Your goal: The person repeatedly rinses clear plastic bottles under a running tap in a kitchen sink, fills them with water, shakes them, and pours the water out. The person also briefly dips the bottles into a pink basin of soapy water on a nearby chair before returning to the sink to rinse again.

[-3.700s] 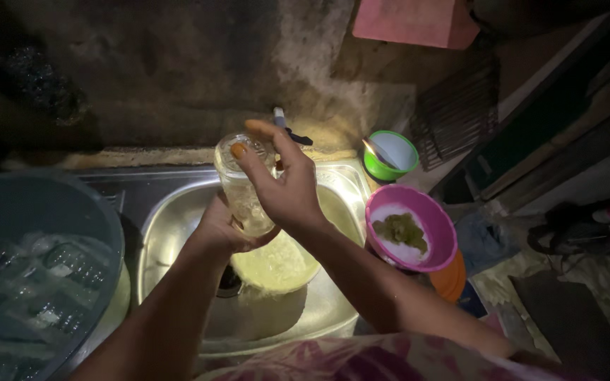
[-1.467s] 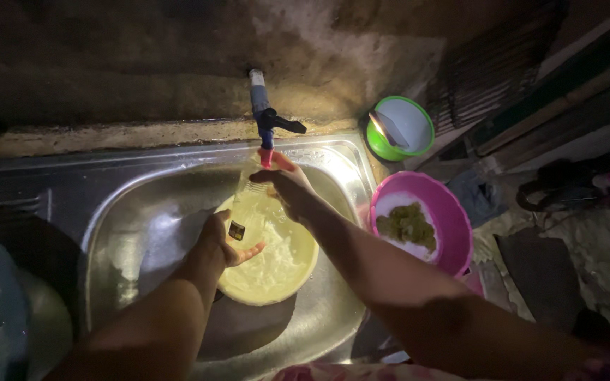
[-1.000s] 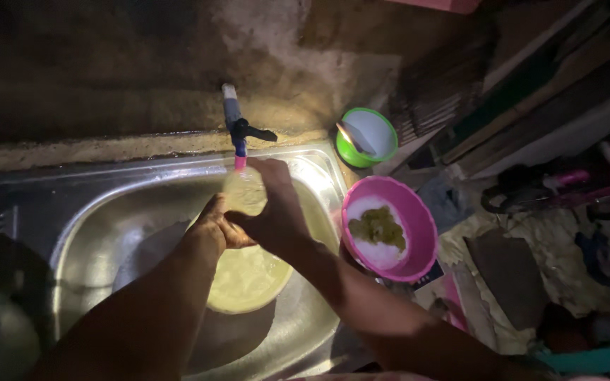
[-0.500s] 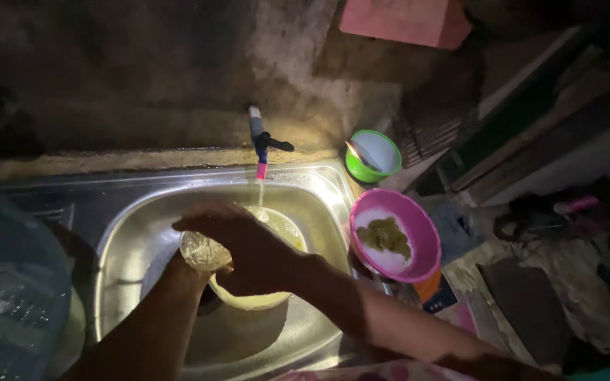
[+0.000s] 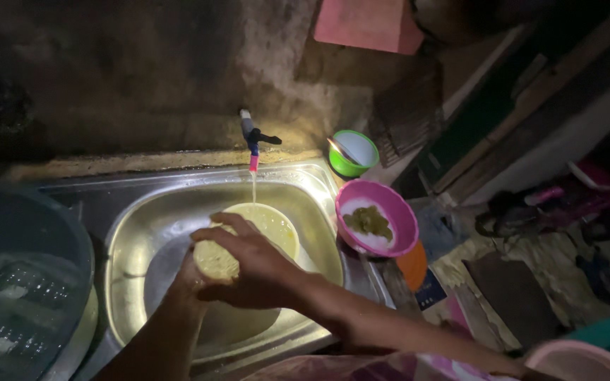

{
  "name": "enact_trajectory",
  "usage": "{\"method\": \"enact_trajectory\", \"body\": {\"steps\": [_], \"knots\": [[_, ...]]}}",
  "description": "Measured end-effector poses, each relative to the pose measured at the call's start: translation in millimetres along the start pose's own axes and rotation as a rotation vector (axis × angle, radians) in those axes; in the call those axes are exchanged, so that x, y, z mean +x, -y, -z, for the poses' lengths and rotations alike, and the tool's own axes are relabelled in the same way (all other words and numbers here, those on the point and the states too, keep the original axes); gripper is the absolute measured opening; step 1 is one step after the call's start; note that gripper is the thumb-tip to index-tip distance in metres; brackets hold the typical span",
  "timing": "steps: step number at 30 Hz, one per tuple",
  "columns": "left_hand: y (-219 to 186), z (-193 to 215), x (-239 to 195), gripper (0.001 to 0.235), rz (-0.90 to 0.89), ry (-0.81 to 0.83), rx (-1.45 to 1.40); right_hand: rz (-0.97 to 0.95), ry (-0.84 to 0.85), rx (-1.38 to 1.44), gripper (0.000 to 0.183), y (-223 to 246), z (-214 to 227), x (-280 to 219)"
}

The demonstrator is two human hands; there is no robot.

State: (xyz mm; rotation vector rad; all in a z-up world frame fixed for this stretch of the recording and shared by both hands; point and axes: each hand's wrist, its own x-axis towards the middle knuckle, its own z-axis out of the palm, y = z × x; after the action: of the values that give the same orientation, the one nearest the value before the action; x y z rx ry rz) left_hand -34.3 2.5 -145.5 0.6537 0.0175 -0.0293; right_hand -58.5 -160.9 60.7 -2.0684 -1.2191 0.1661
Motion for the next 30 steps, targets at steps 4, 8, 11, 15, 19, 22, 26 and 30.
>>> {"method": "enact_trajectory", "body": {"steps": [4,8,11,15,19,22,26,30], "knots": [[3,-18,2,0.032,-0.047,0.038,0.023,-0.135,-0.127,-0.069,0.063,21,3,-9],[12,-58,10,0.034,0.078,0.036,-0.113,-0.193,-0.183,-0.23,0.063,32,21,-21],[27,-97,13,0.032,-0.02,0.232,0.125,-0.235,-0.281,-0.275,0.066,35,41,-40],[50,-149,-2,0.044,-0.121,0.333,0.303,-0.295,-0.328,-0.282,0.063,43,77,-72],[76,-225,41,0.048,0.582,0.124,-0.28,-0.402,-0.428,-0.375,0.063,42,122,-114],[120,-285,37,0.048,0.732,0.167,-0.216,-0.39,-0.569,-0.413,0.055,39,159,-166],[203,-377,0,0.05,0.814,0.403,-0.265,-0.492,-0.638,-0.498,0.068,35,214,-270],[287,-449,-51,0.053,0.936,0.169,-0.129,-0.711,-0.749,-0.58,0.066,25,230,-369]]}}
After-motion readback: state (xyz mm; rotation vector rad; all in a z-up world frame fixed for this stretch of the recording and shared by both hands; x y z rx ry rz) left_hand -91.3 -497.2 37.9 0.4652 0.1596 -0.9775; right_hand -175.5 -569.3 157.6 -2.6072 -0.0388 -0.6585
